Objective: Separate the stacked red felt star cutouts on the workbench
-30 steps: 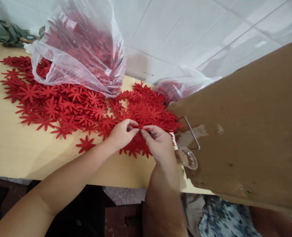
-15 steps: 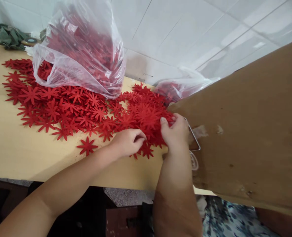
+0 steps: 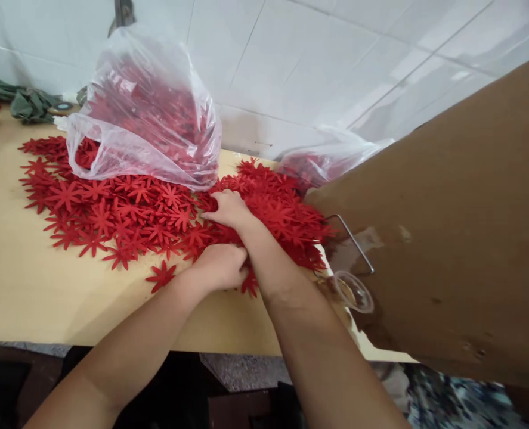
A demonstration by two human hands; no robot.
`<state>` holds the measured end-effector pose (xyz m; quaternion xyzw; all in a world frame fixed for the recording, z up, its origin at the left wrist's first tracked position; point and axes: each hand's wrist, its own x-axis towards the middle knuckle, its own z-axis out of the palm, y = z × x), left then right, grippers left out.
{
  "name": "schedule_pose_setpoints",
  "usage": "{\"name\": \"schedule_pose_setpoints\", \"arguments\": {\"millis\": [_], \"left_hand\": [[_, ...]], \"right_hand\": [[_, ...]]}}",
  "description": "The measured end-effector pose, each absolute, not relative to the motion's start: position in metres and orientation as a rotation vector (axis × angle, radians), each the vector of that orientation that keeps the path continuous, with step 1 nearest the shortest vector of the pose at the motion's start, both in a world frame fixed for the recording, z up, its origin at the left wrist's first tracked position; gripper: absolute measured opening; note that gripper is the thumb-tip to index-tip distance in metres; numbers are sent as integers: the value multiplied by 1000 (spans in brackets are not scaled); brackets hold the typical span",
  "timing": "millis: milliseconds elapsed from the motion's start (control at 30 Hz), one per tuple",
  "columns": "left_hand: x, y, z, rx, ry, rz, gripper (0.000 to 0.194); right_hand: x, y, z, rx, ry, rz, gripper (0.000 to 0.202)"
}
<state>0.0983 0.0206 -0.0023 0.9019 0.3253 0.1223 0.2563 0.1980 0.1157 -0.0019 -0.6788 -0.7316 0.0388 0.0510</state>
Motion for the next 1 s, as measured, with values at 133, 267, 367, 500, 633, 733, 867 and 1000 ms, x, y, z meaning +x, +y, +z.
{"name": "schedule_pose_setpoints", "arguments": {"millis": [133,267,367,500,633,733,867,1000], "left_hand": [[99,23,-6,2471,899,343,25],[101,19,-7,2471,854,447,24],[101,19,-6,2303,840,570,25],[101,30,-2,1622,949,865,25],[93,43,6,764,828,920,42],[88,44,11,595,680,932,52],[93,36,11,619,597,891,43],[102,24,8,615,581,938,23]], "right_hand": [[200,120,-7,-1979,-2143,198,49],[209,123,-6,-1866,-1834,351,23],[215,124,4,-1684,-1658,425,10],[221,109,30,-1455,-1497,445,9],[209,67,47,-1364,-1394,368,7],[184,31,41,-1369,-1436,432,3],[160,-1,28,-1361,-1612,433,6],[164,-17,29,-1285,-1402,655,20]]}}
